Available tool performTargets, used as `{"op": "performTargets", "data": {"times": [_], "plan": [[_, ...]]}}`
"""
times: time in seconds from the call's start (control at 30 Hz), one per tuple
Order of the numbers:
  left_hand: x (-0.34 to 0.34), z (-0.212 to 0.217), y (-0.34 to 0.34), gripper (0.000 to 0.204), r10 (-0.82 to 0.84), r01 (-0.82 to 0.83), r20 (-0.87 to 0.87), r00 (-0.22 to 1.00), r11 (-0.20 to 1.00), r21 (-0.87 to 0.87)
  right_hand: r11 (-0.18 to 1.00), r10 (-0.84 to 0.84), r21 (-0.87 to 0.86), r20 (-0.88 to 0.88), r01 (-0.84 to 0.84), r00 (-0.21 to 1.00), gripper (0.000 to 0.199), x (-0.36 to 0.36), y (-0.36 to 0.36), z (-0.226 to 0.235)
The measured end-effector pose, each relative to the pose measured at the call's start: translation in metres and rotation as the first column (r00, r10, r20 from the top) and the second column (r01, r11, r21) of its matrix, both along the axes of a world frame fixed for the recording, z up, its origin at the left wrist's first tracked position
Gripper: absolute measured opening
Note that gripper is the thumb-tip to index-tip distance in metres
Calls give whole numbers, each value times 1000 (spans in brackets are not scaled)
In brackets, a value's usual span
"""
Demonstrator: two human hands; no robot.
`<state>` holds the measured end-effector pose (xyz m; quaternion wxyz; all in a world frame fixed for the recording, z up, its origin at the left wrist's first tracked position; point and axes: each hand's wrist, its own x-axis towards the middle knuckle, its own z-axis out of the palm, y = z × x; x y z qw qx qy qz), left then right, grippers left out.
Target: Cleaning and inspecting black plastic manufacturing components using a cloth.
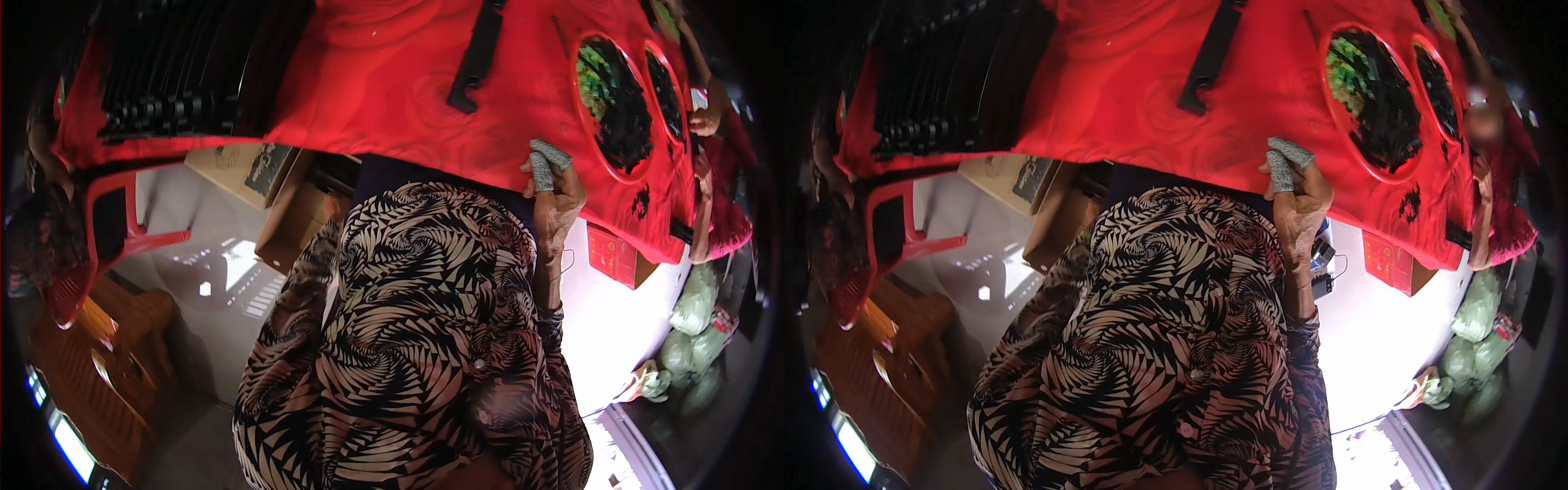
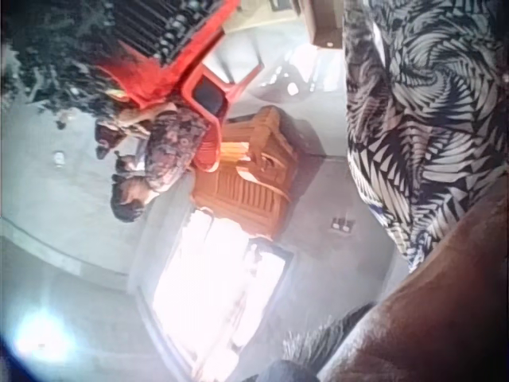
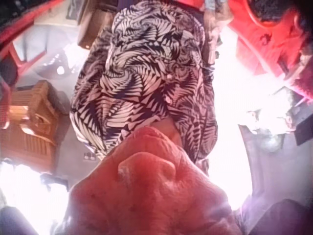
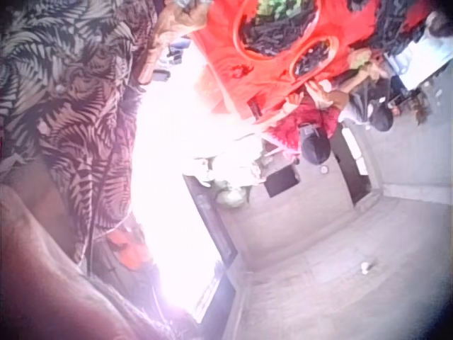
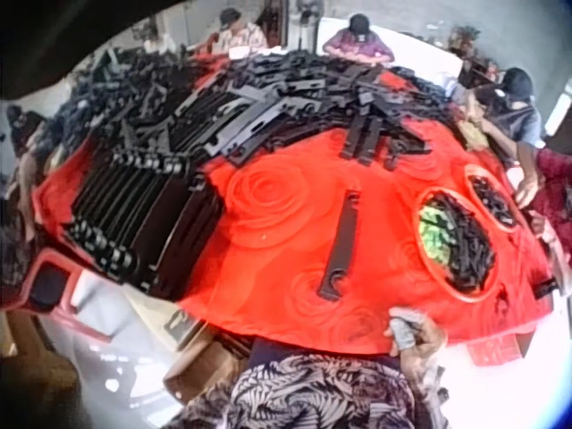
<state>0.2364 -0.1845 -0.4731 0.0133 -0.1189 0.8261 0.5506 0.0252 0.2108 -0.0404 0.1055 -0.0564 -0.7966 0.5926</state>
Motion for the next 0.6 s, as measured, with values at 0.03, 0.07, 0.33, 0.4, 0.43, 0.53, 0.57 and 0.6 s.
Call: {"op": "performTargets", "data": {"times": [0.03, 0.07, 0.33, 0.4, 0.43, 0.53, 0.57, 0.6], "plan": [[-33, 17, -5, 38, -74, 74, -6, 997, 992, 99, 1000, -20, -10, 5, 20, 1000, 24, 1, 10, 1], [-18, 21, -18, 38, -29, 30, -8, 1000, 984, 178, 998, 57, -36, 17, -56, 998, 26, -1, -3, 0], [-115, 194, -2, 32, -296, 132, 140, 945, 738, 662, 996, 90, -12, -22, -90, 996, 36, -4, 10, 19], [-140, 300, 37, 30, -347, 222, 303, 888, 898, 379, 992, 121, -13, -47, -122, 991, 39, -3, 14, 14], [-145, 325, 44, 30, -354, 240, 293, 888, 901, 362, 984, 179, 2, -49, -179, 983, 42, -3, 15, 11], [-160, 366, 51, 29, -583, 617, 433, 687, 783, 77, 975, 204, -69, -107, -211, 973, 59, -2, 14, 10], [-169, 388, 61, 29, -599, 638, 426, 678, 767, 64, 981, 188, -36, -44, -189, 981, 63, 0, 15, 13], [-177, 415, 74, 29, -593, 634, 409, 693, 772, 44, 985, 168, -33, -42, -170, 985, 63, 1, 16, 13]]}}
